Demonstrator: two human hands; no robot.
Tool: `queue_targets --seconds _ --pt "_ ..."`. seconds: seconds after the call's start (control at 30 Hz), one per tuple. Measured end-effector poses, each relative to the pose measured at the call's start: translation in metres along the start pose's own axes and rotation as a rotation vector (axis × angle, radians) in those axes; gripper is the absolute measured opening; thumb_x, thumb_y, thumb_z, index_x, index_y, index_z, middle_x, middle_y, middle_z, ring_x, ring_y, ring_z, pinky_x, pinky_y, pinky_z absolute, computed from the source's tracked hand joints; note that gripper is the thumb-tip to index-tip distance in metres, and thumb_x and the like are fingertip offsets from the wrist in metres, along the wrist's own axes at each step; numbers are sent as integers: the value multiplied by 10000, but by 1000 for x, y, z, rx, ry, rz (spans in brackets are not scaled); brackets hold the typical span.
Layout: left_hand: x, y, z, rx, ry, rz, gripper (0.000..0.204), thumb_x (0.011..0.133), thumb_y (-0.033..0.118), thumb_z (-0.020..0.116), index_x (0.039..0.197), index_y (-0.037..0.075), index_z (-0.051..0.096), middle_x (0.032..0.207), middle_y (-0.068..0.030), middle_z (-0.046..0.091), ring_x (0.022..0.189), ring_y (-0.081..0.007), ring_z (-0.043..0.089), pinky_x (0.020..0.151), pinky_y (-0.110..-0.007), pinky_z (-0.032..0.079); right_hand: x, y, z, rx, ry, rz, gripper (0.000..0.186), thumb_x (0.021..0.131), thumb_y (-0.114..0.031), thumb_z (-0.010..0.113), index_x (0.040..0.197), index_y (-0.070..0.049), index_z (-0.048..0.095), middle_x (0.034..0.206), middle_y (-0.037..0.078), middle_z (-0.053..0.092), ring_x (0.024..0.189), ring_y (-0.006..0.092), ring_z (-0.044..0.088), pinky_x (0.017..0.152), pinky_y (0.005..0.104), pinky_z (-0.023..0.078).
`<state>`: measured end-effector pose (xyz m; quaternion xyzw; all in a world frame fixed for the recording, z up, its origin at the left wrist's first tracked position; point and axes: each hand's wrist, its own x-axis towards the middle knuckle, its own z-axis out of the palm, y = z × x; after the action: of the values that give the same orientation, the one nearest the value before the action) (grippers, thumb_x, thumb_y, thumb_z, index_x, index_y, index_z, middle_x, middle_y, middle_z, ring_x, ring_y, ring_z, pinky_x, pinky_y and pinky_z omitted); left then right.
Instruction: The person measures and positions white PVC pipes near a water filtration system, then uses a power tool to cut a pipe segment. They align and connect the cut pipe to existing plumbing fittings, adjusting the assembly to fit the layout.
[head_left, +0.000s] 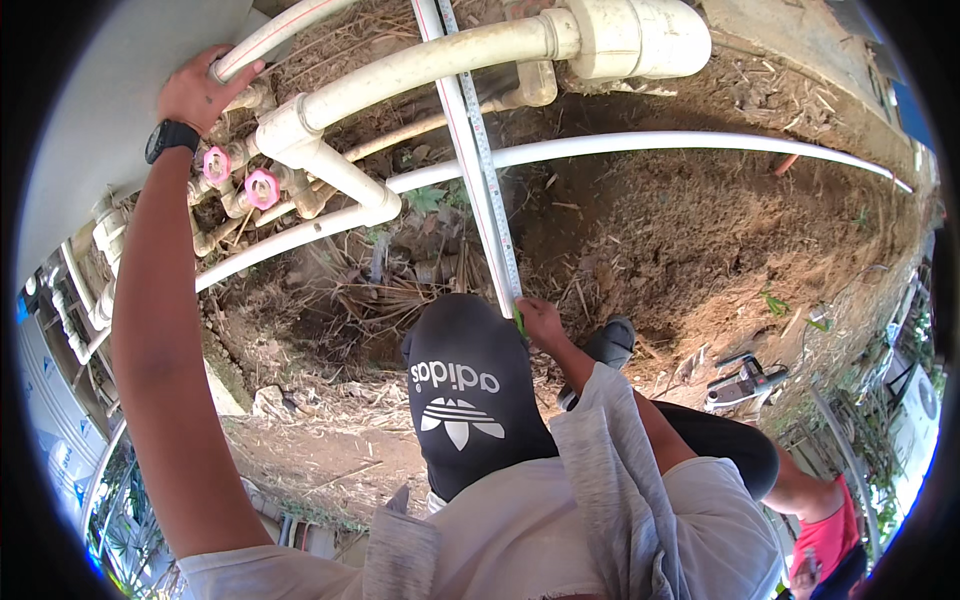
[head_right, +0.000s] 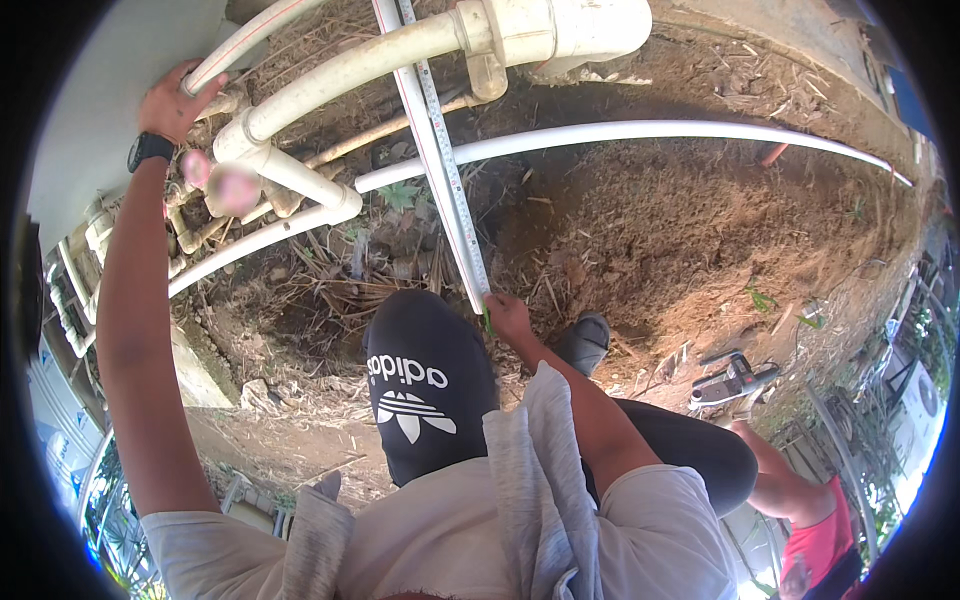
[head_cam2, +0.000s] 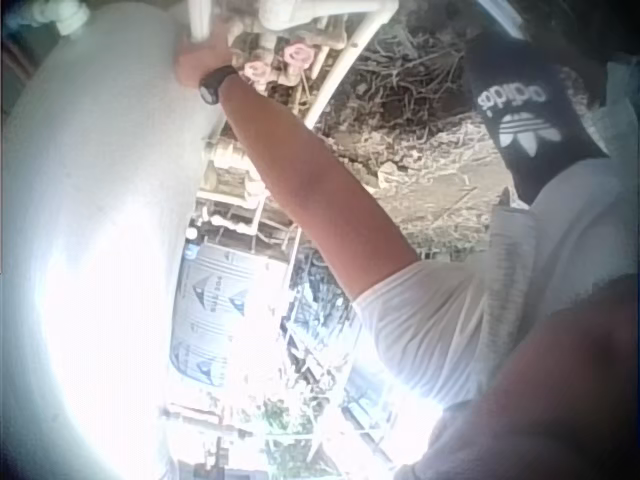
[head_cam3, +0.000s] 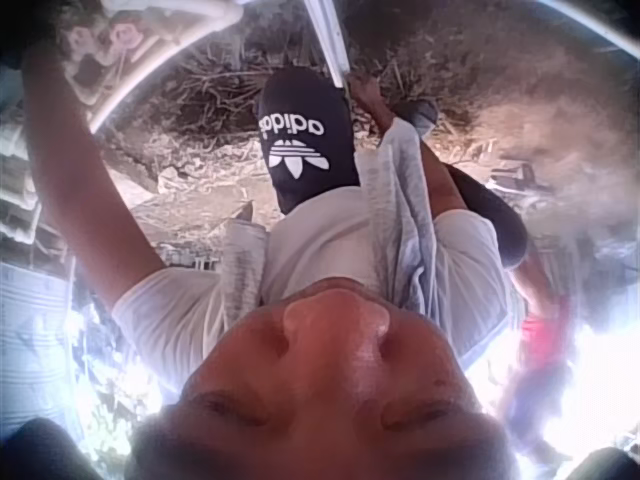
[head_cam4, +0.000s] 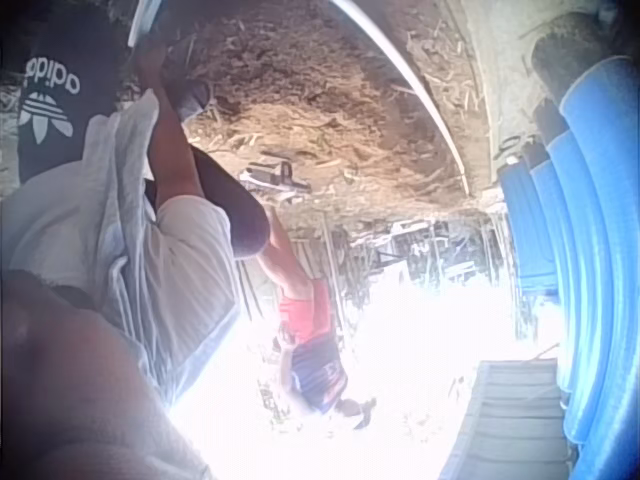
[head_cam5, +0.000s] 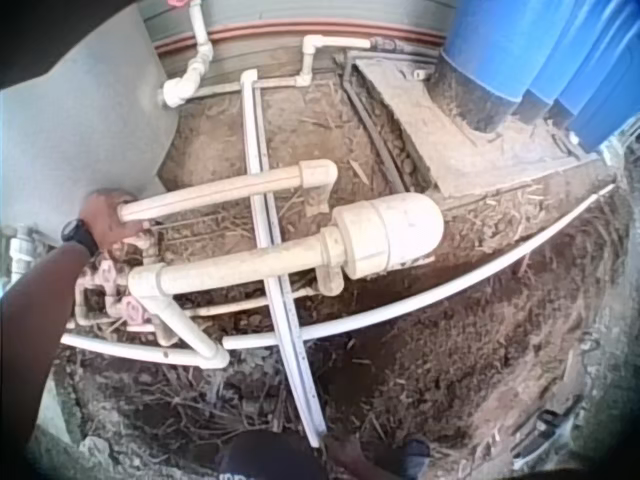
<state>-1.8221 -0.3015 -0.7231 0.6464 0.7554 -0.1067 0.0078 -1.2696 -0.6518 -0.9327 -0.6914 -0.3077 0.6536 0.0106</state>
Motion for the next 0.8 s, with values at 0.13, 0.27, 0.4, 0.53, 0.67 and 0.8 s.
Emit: queue_targets --seconds 0.13,0.27,0.4,0.53,0.67,0.8 --pt "1 -2 -1 21 8 10 851 770 821 589 1317 171 643 1046 -179 733 1027 -339 696 930 -441 538 4 8 1 -34 24 -117 448 958 -410 615 1016 23 713 674 136 627 661 206 628 664 384 494" --pt "2 5 -5 44 3 0 880 763 833 584 1317 153 641 1050 -181 732 1027 -340 696 925 -444 540 10 20 1 -30 9 -81 457 957 -415 615 1012 27 717 695 123 645 662 196 613 672 369 492" --pt "1 -2 3 25 33 18 875 760 835 585 1307 155 649 1051 -179 733 1022 -342 698 916 -444 544 3 11 0 -8 5 -46 457 956 -413 618 994 31 718 711 107 649 672 182 607 675 365 491" --pt "1 2 0 55 34 12 861 761 830 589 1296 159 657 1046 -174 736 1006 -342 704 910 -439 549 0 8 -2 -35 17 -57 455 954 -409 620 1004 33 719 723 105 654 695 178 620 686 360 496" --pt "1 3 -1 48 48 20 844 763 819 601 1293 165 659 1007 -164 745 987 -328 712 910 -432 550 0 7 -3 6 -6 -51 450 954 -400 617 1016 34 719 747 130 669 721 198 645 705 366 502" --pt "0 5 -1 23 50 25 831 765 810 610 1296 172 658 955 -155 751 971 -314 718 911 -427 550 -2 2 -8 -32 2 -53 451 955 -396 616 1024 38 718 767 153 680 735 218 659 717 376 505"
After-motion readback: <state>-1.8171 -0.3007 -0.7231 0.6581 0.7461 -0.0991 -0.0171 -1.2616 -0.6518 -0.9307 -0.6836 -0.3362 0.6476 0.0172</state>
